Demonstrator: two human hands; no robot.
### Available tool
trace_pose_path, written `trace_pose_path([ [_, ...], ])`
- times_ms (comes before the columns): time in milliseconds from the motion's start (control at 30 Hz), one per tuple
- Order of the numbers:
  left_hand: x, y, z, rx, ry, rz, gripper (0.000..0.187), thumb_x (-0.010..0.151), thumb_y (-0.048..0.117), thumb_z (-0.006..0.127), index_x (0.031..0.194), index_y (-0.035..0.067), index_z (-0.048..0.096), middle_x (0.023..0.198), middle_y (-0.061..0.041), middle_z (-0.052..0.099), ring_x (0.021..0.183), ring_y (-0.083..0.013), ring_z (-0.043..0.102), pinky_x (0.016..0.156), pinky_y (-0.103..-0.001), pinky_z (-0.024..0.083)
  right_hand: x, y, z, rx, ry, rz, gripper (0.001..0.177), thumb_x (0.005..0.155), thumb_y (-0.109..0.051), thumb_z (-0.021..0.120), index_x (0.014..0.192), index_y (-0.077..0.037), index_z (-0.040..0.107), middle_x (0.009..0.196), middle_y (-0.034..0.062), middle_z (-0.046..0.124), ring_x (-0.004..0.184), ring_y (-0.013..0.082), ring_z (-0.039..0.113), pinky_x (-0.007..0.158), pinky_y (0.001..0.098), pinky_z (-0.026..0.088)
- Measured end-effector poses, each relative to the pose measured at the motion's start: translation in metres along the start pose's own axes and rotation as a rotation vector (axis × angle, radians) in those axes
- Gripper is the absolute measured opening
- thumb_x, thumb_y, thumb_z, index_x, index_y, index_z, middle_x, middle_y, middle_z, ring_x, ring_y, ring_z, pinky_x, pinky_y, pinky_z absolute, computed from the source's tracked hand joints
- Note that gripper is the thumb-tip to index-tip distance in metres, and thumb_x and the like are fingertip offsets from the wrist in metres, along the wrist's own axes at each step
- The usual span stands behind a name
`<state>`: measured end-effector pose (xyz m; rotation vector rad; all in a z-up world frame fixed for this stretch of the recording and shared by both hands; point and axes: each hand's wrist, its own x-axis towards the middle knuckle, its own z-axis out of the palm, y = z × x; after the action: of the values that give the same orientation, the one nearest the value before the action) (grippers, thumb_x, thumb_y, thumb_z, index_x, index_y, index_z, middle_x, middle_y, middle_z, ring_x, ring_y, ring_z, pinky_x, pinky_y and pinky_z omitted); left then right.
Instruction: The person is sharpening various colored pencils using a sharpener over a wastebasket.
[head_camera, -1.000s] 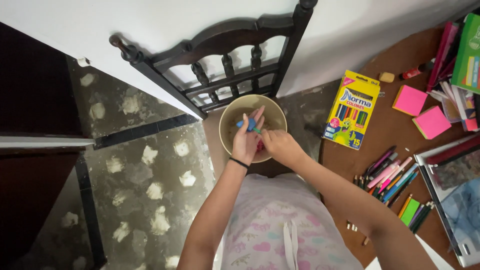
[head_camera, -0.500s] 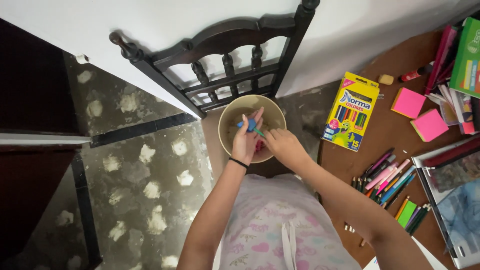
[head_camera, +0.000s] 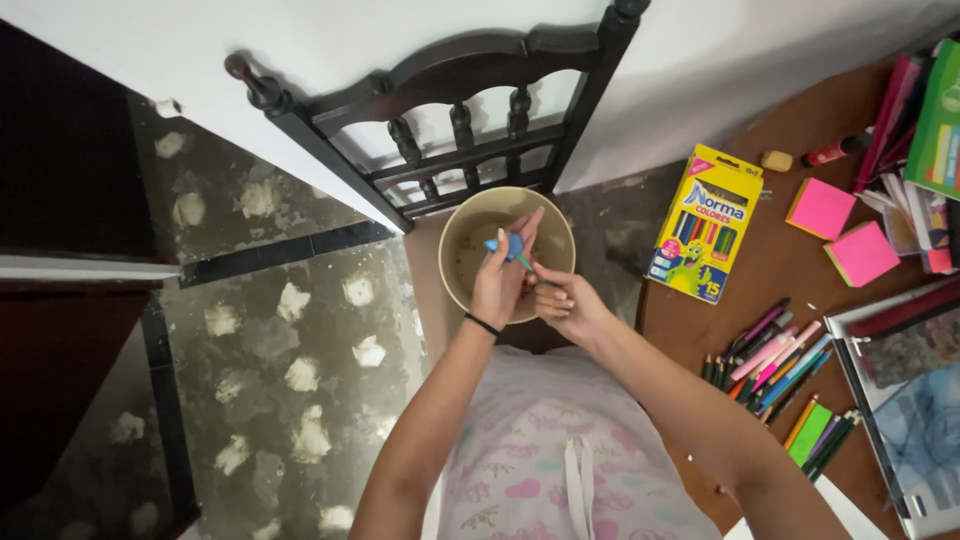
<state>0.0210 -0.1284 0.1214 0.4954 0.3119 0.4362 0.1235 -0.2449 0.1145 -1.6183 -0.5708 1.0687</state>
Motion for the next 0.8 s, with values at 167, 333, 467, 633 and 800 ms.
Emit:
trace_pose_path([
  [167,0.008,-0.012,-0.026,0.061,0.124,-0.016,0.073,0.106,0.055,0.043,0.156,0.002,0.036,0.167,-0.005,0.041,0.131,-0.0228,0.033,0.109,-0.037,0.021,-0.011,-0.037,-0.004,-0.34,0.041,-0.305,0.029,0.099,-0.029,0.062,0.103,0.0,0.066,0.073,0.0065,0.061,0.065,0.0196,0.057,0.06,0.0318,0.045],
  [333,0.007,-0.02,-0.028,-0.011,0.236,-0.097,0.069,0.101,0.057,0.043,0.152,0.011,0.043,0.161,0.003,0.044,0.148,-0.0224,0.034,0.117,-0.037,0.026,-0.014,-0.044,-0.011,-1.311,0.024,-0.923,0.018,0.089,-0.018,0.067,0.101,-0.005,0.063,0.083,0.0081,0.062,0.082,0.0261,0.066,0.078,0.0402,0.055],
  [467,0.005,-0.014,-0.022,-0.08,0.176,-0.093,0.066,0.104,0.055,0.044,0.152,0.01,0.043,0.162,0.004,0.043,0.152,-0.0243,0.029,0.119,-0.038,0.023,-0.009,-0.033,-0.012,-1.423,-0.018,-0.978,0.038,0.082,-0.013,0.067,0.115,0.007,0.065,0.081,0.0085,0.062,0.074,0.0241,0.066,0.069,0.0359,0.055],
  [633,0.004,-0.012,-0.012,-0.059,0.049,0.005,0.067,0.108,0.053,0.044,0.154,0.005,0.035,0.169,-0.001,0.04,0.156,-0.0215,0.026,0.122,-0.032,0.027,-0.006,-0.015,0.0,-1.034,0.093,-0.937,0.015,0.101,-0.015,0.064,0.107,-0.001,0.063,0.074,0.0068,0.06,0.063,0.0248,0.062,0.057,0.0364,0.05],
  [800,-0.001,-0.006,0.001,-0.091,0.001,-0.015,0.074,0.107,0.053,0.039,0.16,0.003,0.026,0.169,0.0,0.031,0.158,-0.0208,0.019,0.105,-0.028,0.031,0.011,0.021,-0.01,1.139,-0.241,0.53,0.03,0.11,-0.02,0.049,0.091,0.0,0.058,0.048,-0.0067,0.041,0.034,0.0036,0.036,0.036,0.0193,0.03],
])
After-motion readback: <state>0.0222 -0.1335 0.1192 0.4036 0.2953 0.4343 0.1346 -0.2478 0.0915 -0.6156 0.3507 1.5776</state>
